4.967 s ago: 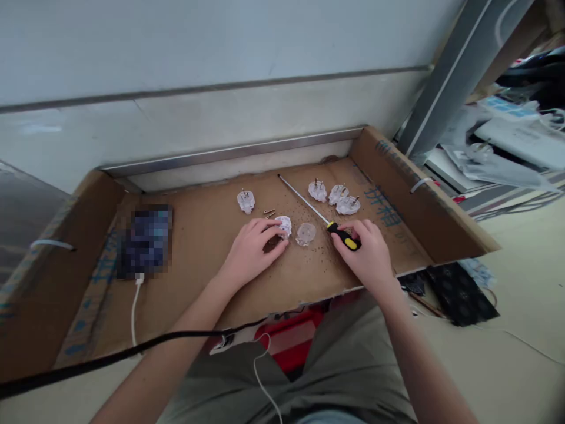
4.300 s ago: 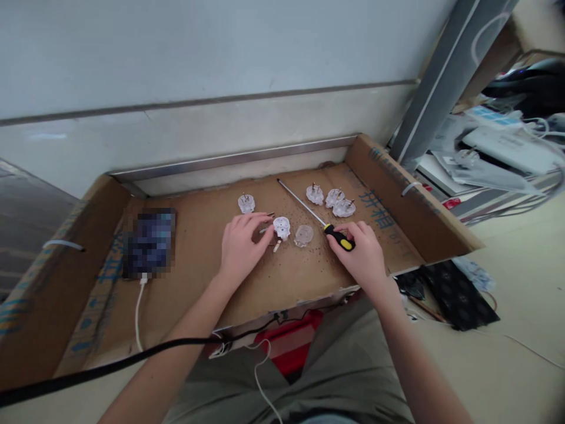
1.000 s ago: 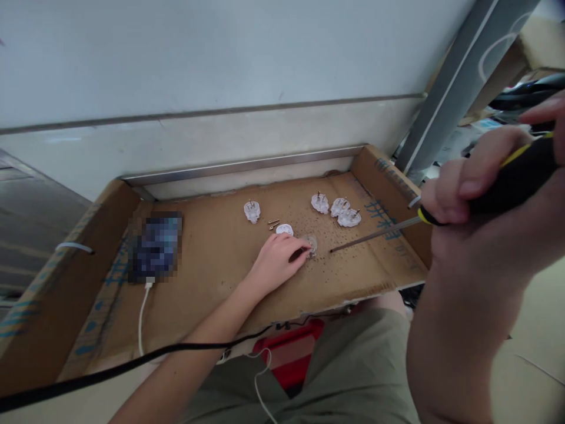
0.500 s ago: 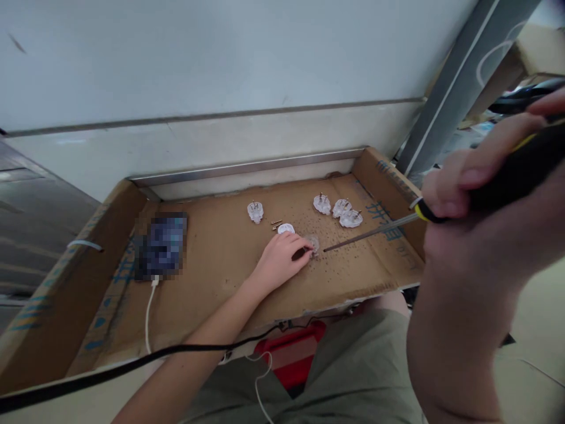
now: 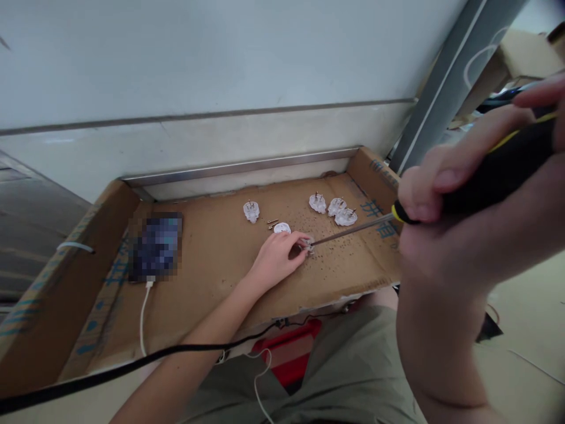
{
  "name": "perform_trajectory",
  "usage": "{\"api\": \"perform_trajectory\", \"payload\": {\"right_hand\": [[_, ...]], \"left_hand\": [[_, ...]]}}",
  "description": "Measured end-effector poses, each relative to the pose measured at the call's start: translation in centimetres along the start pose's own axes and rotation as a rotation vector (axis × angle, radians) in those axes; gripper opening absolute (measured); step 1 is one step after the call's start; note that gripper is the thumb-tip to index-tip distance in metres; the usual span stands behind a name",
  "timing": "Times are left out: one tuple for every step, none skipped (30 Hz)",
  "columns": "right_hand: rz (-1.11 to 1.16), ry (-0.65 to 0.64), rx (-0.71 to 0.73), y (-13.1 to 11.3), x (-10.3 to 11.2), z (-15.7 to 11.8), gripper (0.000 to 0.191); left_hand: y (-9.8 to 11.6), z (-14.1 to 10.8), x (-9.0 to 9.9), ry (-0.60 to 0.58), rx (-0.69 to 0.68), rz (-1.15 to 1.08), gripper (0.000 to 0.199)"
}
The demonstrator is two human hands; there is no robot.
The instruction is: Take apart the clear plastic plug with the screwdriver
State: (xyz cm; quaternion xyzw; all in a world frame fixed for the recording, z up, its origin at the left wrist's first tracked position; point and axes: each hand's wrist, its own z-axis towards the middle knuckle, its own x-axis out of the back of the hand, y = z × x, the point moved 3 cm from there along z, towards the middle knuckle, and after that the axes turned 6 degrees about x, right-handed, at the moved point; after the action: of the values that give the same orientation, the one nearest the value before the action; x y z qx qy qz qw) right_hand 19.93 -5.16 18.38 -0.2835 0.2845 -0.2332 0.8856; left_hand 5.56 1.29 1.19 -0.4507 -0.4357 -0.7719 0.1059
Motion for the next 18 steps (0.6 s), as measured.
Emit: {"api": "perform_trajectory", "payload": {"right_hand": [[0.008,0.033,0.0,-0.04,-0.08,-0.15,0.04],[0.035,0.058,-0.005,-0.01,-0.06,-0.26,0.044],[0.083,0.042,-0.007,0.08,-0.07,-0.31,0.049],[0.123,-0.013,-0.012,0.23,-0.11,-0.32,0.053],[0.161,-0.07,-0.004,0.38,-0.11,-0.29,0.056],[0.187,-0.123,0.021,0.5,-0.08,-0.24,0.057],[0.202,-0.172,0.059,0.58,-0.07,-0.18,0.058],[0.205,-0.196,0.101,0.63,-0.06,-0.12,0.058],[0.194,-0.187,0.12,0.72,-0.03,-0.04,0.059],[0.179,-0.138,0.107,0.85,0.04,0.04,0.06],[0.175,-0.104,0.083,0.94,0.02,0.09,0.061],[0.175,-0.074,0.063,0.95,-0.03,0.12,0.06],[0.175,-0.053,0.037,0.9,-0.11,0.13,0.058],[0.173,-0.046,0.005,0.82,-0.22,0.11,0.055],[0.163,-0.04,-0.034,0.71,-0.35,0.09,0.051],[0.147,-0.032,-0.067,0.57,-0.48,0.05,0.048],[0.119,-0.006,-0.109,0.48,-0.58,0.02,0.045],[0.086,0.029,-0.154,0.45,-0.7,0.0,0.043]], "left_hand": [[0.04,0.01,0.03,-0.002,-0.002,0.003,0.023],[0.05,0.01,0.04,-0.005,-0.001,0.004,0.023],[0.04,0.0,0.04,-0.007,0.002,0.003,0.022],[0.01,-0.01,0.04,-0.008,0.006,0.0,0.022],[-0.02,-0.02,0.02,-0.008,0.01,-0.005,0.022],[-0.06,-0.04,0.0,-0.005,0.012,-0.012,0.022],[-0.09,-0.07,-0.02,-0.002,0.011,-0.02,0.023],[-0.12,-0.1,-0.05,0.001,0.008,-0.027,0.023],[-0.13,-0.13,-0.08,0.002,0.004,-0.031,0.023],[-0.15,-0.15,-0.11,0.003,0.001,-0.032,0.023],[-0.16,-0.17,-0.14,0.004,0.0,-0.031,0.023],[-0.17,-0.19,-0.15,0.005,0.0,-0.028,0.022],[-0.18,-0.2,-0.16,0.008,-0.002,-0.024,0.021],[-0.17,-0.2,-0.16,0.009,-0.006,-0.021,0.021],[-0.16,-0.21,-0.16,0.01,-0.01,-0.019,0.021],[-0.15,-0.21,-0.15,0.01,-0.014,-0.019,0.021],[-0.15,-0.21,-0.15,0.009,-0.015,-0.019,0.021],[-0.16,-0.21,-0.16,0.006,-0.014,-0.019,0.021]]}}
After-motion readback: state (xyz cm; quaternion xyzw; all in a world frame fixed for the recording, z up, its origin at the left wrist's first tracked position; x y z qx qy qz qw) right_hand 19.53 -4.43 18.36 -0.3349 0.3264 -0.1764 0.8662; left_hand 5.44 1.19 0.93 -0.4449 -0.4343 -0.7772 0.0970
